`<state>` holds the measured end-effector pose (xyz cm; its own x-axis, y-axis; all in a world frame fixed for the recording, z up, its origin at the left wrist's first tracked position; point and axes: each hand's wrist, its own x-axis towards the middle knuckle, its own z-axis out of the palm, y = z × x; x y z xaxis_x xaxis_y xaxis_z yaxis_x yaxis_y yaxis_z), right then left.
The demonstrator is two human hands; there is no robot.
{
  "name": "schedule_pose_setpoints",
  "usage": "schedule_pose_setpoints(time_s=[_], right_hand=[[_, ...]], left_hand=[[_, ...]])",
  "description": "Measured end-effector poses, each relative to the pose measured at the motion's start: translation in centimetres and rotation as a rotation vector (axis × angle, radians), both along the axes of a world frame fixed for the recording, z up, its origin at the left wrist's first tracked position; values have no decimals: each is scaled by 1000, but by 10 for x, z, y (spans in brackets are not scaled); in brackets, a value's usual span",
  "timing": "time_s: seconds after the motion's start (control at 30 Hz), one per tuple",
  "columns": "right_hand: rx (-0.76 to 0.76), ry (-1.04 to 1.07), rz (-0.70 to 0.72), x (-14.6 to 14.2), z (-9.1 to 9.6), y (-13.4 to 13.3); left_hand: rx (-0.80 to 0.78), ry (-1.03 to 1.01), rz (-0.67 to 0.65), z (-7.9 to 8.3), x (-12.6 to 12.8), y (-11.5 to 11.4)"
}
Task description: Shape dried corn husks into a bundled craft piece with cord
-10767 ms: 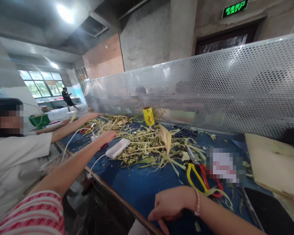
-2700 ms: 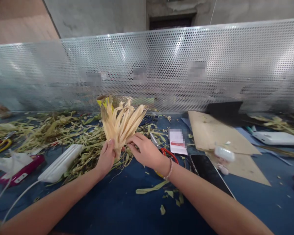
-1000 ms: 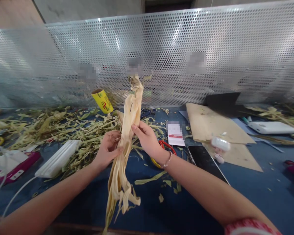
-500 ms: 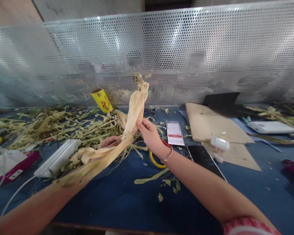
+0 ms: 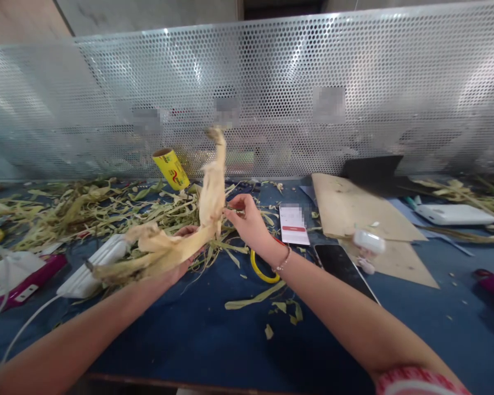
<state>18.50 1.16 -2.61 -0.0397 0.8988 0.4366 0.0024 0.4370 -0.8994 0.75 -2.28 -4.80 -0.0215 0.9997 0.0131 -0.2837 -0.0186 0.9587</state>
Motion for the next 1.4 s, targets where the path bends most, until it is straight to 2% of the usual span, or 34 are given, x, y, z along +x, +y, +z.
schedule_pose_setpoints(time_s=[0.07,0.1,0.17,0.27,0.47,0.6,0.73,0.9,1.07,1.2,1.3,1.4], right_hand=[[208,-164,-149,0,2,-7],[324,-262,-171,-1,3,-13],[537,-487,-61,-5,6,-25],[668,-712,74,-12,6,-40],[631,-784,106,-18,-2,-39],[601,-839,81,-15,-4,-34],[615,-870,59,-13,-2,-36],[616,-814,48,-13,-1,-36],[554,-704,69,-14,-1,-32],[457,-657,82,-13,-4,-27],[448,-661,86,-15,-8,-26],[505,-672,101,-18,-11,-29]], left_hand=[[-94,-183,46,2,2,0],[-151,-248,50,4,3,0],[-226,-280,16,8,4,0],[-253,-299,-56,9,3,0],[-237,-248,-143,5,7,-5],[-157,-45,-193,1,10,-11],[-91,262,-131,-1,7,-13],[48,457,-26,5,5,-10],[143,329,34,9,10,-11],[221,186,4,5,10,-14],[204,130,10,0,7,-12],[127,107,110,-4,6,-8]])
